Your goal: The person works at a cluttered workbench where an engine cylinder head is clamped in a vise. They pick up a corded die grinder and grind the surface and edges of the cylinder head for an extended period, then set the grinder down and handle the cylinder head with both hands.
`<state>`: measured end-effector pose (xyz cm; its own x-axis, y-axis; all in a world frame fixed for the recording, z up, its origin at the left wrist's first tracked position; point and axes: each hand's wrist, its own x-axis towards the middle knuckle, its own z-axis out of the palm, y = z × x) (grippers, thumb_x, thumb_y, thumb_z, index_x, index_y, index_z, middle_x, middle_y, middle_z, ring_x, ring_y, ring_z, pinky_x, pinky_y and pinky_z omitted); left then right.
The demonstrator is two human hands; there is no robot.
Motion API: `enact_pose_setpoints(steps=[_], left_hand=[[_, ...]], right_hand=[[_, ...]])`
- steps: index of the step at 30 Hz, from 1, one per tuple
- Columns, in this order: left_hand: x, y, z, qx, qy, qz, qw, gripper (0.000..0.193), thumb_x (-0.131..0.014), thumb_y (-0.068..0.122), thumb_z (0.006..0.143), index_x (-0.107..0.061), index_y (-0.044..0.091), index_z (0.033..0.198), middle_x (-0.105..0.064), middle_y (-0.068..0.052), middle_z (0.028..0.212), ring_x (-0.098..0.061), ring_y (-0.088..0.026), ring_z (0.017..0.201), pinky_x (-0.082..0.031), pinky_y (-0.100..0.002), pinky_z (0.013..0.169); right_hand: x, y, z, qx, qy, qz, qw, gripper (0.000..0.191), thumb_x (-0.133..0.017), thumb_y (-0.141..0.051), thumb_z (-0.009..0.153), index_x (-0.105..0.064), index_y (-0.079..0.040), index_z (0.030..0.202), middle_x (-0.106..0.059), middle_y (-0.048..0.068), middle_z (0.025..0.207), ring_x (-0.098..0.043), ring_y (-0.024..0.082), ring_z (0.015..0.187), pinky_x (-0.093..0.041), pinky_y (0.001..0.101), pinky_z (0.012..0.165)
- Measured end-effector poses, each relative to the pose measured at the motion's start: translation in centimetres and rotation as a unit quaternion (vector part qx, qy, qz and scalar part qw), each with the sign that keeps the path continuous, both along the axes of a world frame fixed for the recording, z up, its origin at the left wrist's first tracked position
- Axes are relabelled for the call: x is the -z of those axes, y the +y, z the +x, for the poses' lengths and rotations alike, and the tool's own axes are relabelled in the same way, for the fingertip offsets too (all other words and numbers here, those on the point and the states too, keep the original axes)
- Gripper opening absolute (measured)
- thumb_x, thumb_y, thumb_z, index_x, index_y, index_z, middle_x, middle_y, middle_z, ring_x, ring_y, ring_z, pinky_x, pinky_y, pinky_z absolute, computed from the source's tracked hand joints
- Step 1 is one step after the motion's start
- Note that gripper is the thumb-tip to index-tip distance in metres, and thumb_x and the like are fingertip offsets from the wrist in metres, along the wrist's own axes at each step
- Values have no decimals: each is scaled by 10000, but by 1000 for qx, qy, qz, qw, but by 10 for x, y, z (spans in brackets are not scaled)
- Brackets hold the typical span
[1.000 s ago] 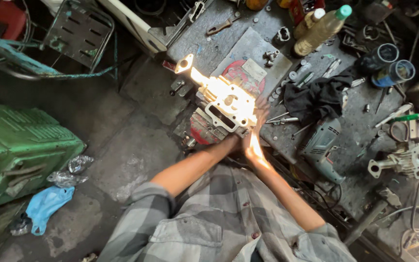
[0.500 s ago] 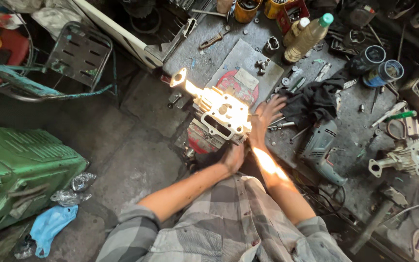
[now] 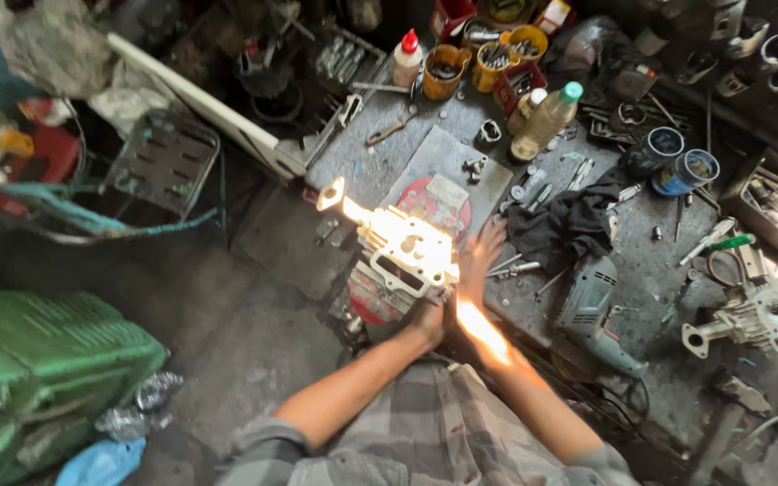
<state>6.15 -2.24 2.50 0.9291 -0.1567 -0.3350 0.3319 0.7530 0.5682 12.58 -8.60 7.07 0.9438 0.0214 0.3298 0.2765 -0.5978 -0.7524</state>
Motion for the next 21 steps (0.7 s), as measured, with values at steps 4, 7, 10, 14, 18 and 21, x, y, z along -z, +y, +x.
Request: enact_pose_setpoints(steps=[4,7,10,14,18,21], left_hand=[[-2,7,9,68,-39,-28,997,399,-386,295,1066,-589,89,1341,-633,-46,1299,-559,-174,1177,-466,-296,1046],[-2,11,-7,221,-95,649,722,408,-391,346,1090,-595,97,1340,-639,-62,1282,-563,-188,1164,-478,-302,1045],[-1,5,-6,34,-18,101,994,449,-382,355,1074,-521,92,1410,-558,-48,1389,-496,-175,1266,-406,-299,1107],[2,-3,16,45,-55,-100,992,469,-397,341,1065,-475,80,1446,-513,-50,1450,-463,-185,1322,-377,-334,1145],[5,-6,12,-10,-55,-111,992,501,-412,327,1055,-429,67,1483,-468,-52,1511,-429,-195,1378,-347,-369,1183],[4,-4,6,-27,-28,-56,998,513,-413,351,1075,-429,41,1484,-476,-77,1505,-431,-208,1388,-344,-374,1191]], right_hand=[[3,2,-5,-36,104,113,988,639,-168,-427,1091,-176,-107,1645,-9,225,1757,78,376,1635,59,519,1301],[-2,3,0,27,165,98,981,707,-219,-467,1093,-22,-74,1647,122,229,1712,185,390,1582,130,551,1237],[-7,1,3,60,35,7,998,795,-238,-556,1089,-27,-45,1660,128,222,1722,189,401,1580,133,556,1243],[-8,1,-8,-4,148,105,983,805,-234,-549,1022,-51,-73,1644,137,216,1709,167,394,1558,80,544,1222],[-3,1,-5,24,168,88,982,806,-234,-523,1026,-26,-34,1632,126,237,1709,179,416,1552,92,565,1215],[0,0,0,86,54,32,994,776,-217,-502,1077,-29,3,1635,76,259,1717,134,424,1593,92,574,1255]])
